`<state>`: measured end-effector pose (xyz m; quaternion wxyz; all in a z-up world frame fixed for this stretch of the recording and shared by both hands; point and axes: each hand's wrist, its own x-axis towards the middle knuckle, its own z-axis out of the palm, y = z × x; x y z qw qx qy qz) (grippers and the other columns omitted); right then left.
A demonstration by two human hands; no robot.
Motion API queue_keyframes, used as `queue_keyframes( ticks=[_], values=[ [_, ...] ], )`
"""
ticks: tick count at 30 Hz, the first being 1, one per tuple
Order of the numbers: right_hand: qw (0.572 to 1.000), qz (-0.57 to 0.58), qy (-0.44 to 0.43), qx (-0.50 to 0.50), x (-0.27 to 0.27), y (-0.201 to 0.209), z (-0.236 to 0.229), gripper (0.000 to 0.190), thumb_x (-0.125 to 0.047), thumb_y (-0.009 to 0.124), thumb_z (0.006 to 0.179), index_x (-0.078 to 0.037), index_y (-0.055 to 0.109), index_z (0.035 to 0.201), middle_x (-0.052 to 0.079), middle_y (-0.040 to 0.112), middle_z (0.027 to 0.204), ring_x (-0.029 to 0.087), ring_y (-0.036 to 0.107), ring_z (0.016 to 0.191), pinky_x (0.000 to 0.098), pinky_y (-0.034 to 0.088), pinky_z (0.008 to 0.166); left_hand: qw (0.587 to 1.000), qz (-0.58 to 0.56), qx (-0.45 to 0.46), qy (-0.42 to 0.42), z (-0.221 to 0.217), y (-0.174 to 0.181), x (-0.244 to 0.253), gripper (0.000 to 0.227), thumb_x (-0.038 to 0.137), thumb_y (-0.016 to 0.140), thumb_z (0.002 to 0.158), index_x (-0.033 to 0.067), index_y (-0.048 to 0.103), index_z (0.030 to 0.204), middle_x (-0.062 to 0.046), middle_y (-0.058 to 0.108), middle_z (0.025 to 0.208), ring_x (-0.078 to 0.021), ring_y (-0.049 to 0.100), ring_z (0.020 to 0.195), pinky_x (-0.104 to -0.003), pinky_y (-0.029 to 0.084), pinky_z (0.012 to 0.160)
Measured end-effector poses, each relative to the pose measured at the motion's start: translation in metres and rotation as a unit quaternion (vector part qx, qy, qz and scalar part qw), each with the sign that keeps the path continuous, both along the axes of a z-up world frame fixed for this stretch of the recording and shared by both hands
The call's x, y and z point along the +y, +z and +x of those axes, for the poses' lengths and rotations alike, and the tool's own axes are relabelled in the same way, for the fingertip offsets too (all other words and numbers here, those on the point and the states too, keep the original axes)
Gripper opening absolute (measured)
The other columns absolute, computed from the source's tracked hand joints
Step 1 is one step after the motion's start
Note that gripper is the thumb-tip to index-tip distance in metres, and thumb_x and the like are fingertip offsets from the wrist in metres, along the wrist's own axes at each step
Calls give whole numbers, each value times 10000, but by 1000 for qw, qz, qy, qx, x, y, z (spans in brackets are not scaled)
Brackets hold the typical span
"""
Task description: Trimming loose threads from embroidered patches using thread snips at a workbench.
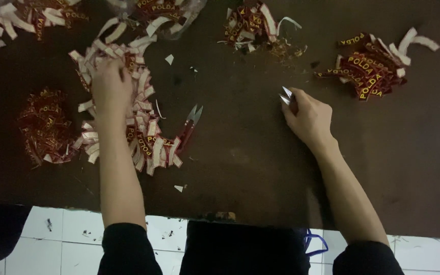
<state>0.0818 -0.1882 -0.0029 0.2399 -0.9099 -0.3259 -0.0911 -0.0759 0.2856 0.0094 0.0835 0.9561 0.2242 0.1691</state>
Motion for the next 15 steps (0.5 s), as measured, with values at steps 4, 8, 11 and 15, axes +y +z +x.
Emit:
queue_keyframes(
  ticks=[4, 8, 11, 15],
  values=[
    [1000, 13, -10, 17, 3, 3, 1, 341, -233, 836, 915, -73, 759, 1206, 68, 712, 738, 283, 738, 692, 389, 520, 595, 989, -18, -140, 35, 3, 16, -32, 81, 73, 739, 944, 56, 692, 1008, -122, 641, 881, -358, 697, 816, -442, 560, 706],
    [998, 40, -15, 42, 9, 21, -2, 255, -197, 803, 967, -35, 760, 1158, 97, 703, 742, 312, 721, 685, 395, 520, 597, 956, -124, -250, 90, 22, 24, -78, 120, 20, 759, 914, 46, 674, 994, -120, 648, 885, -325, 704, 819, -380, 591, 703],
    [991, 82, -20, 107, 11, 32, -8, 234, -178, 774, 1006, 8, 744, 1145, 158, 703, 778, 356, 710, 703, 424, 513, 593, 942, -165, -270, 113, 32, 29, -109, 103, 37, 750, 936, 31, 650, 964, -125, 650, 858, -313, 697, 808, -354, 570, 678],
    [946, 199, 4, 256, 27, 66, -26, 204, -173, 680, 1070, -42, 728, 1219, 137, 725, 905, 244, 690, 757, 378, 522, 656, 850, -427, -298, 77, 48, 56, -199, 106, 128, 714, 940, 100, 613, 924, -46, 619, 768, -159, 600, 656, -318, 492, 599]
  ],
)
